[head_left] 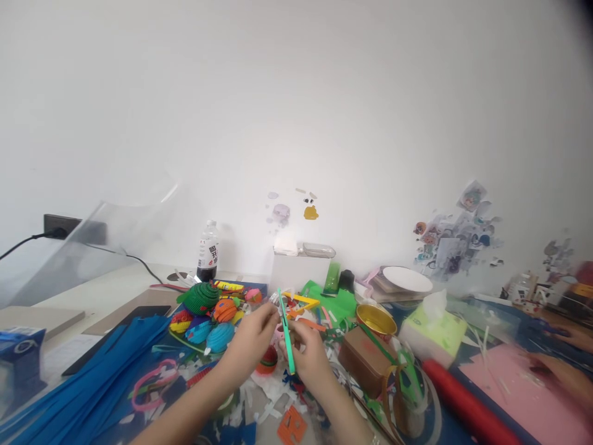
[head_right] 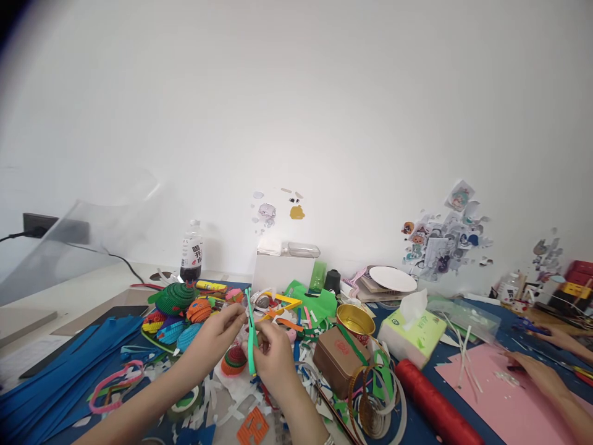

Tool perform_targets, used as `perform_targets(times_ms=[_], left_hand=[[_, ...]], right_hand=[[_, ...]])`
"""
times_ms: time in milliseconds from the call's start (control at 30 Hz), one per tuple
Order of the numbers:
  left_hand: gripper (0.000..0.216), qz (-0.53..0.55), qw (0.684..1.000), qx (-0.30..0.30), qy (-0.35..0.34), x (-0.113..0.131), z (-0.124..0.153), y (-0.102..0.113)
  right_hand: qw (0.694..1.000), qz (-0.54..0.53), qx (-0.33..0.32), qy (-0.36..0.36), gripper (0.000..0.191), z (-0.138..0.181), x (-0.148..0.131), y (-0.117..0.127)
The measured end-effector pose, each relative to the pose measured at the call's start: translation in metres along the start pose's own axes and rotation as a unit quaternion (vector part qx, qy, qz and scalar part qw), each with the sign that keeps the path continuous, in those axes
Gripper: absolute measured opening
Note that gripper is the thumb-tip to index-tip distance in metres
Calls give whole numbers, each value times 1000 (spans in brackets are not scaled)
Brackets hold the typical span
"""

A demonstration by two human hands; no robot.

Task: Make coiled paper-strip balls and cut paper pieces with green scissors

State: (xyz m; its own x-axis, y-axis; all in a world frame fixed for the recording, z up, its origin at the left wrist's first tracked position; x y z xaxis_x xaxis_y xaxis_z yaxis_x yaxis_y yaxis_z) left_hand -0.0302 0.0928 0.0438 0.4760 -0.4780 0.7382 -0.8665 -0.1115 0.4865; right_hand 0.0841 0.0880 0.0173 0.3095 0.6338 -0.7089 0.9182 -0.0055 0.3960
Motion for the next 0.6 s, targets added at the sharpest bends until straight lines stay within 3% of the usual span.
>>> perform_targets(times_ms=[167,433,600], left_hand=[[19,-6,1000,13,-15,4,3,1],[18,-9,999,12,-45,4,0,2],[18,-15,998,23,-49,6,4,4]], right_hand=[[1000,-16,-1,-4,20,0,2,0],[979,-188,-62,-46,40,1,-5,-9],[974,-208,-62,-62,42,1,-11,-7]])
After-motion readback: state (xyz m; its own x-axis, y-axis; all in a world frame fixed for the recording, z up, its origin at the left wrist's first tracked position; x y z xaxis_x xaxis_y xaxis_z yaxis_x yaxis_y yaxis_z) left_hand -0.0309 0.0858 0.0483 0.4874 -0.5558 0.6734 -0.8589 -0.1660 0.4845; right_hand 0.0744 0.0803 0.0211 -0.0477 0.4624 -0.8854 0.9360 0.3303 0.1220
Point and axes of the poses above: each hand's wrist, its own z-axis away from the middle knuckle, its own y-axis out of the back of the hand, x = y × z, the point moved 7 cm from there along -z, towards the middle knuckle, and after that the axes turned 1 degree about z, right-handed, at the moved point
